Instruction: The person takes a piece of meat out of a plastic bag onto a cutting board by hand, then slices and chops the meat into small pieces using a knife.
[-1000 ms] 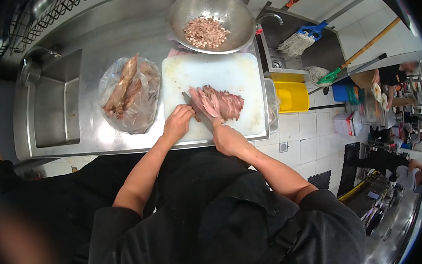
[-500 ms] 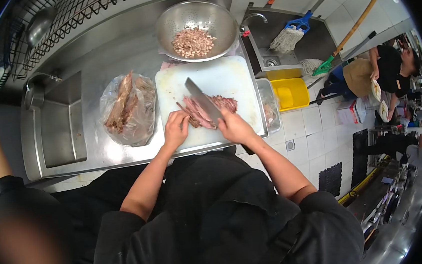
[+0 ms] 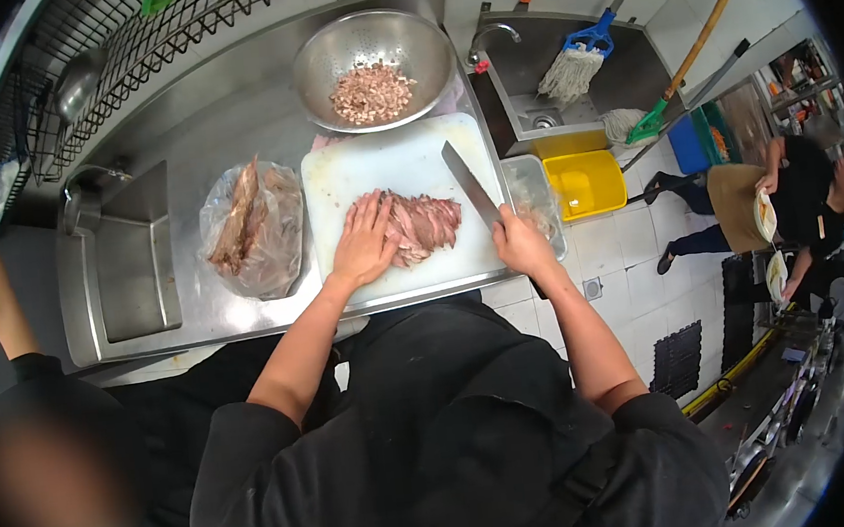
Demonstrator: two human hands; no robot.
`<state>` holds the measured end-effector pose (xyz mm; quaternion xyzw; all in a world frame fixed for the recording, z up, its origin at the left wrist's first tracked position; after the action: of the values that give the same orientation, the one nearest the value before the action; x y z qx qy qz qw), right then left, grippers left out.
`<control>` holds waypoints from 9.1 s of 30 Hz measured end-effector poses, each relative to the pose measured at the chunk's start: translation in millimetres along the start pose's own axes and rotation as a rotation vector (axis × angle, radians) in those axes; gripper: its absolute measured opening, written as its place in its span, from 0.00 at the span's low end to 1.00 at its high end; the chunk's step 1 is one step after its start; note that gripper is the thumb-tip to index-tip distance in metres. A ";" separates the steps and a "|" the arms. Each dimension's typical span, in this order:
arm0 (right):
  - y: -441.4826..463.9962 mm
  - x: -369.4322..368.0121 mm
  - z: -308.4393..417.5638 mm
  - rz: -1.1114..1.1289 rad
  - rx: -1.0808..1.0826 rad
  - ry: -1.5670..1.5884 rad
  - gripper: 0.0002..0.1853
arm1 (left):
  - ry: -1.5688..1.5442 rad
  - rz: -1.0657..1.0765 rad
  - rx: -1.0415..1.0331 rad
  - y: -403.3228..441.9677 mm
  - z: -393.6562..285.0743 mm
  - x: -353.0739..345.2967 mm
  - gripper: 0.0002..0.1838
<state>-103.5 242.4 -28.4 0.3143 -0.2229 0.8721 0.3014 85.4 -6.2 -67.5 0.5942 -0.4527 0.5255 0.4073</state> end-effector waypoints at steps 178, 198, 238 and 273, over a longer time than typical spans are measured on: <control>-1.3 -25.3 34.6 0.238 0.025 -0.141 0.10 | -0.312 -0.288 -0.363 58.6 -60.1 -12.3 0.12; -3.2 -19.3 -0.6 0.101 -0.050 -0.103 0.15 | 0.013 0.190 0.388 100.0 139.1 19.5 0.51; -29.7 2.1 56.6 0.318 -0.112 -0.228 0.08 | -0.254 -0.407 -0.298 46.3 -67.9 -17.6 0.13; -16.0 -32.0 52.7 0.259 -0.011 -0.142 0.10 | -0.291 -0.355 -0.300 39.8 -56.1 -9.3 0.09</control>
<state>-51.2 211.1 -10.0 0.3422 -0.2872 0.8780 0.1716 32.2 38.4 -69.9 0.6664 -0.4679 0.2819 0.5074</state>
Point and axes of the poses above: each hand's wrist, its own y-axis towards the middle knuckle, its own x-axis out of the back of the hand, z = x × y, the point moved 2 cm from there along y, towards the middle knuckle, and after that the axes turned 13 degrees about y, right-handed, at the moved point
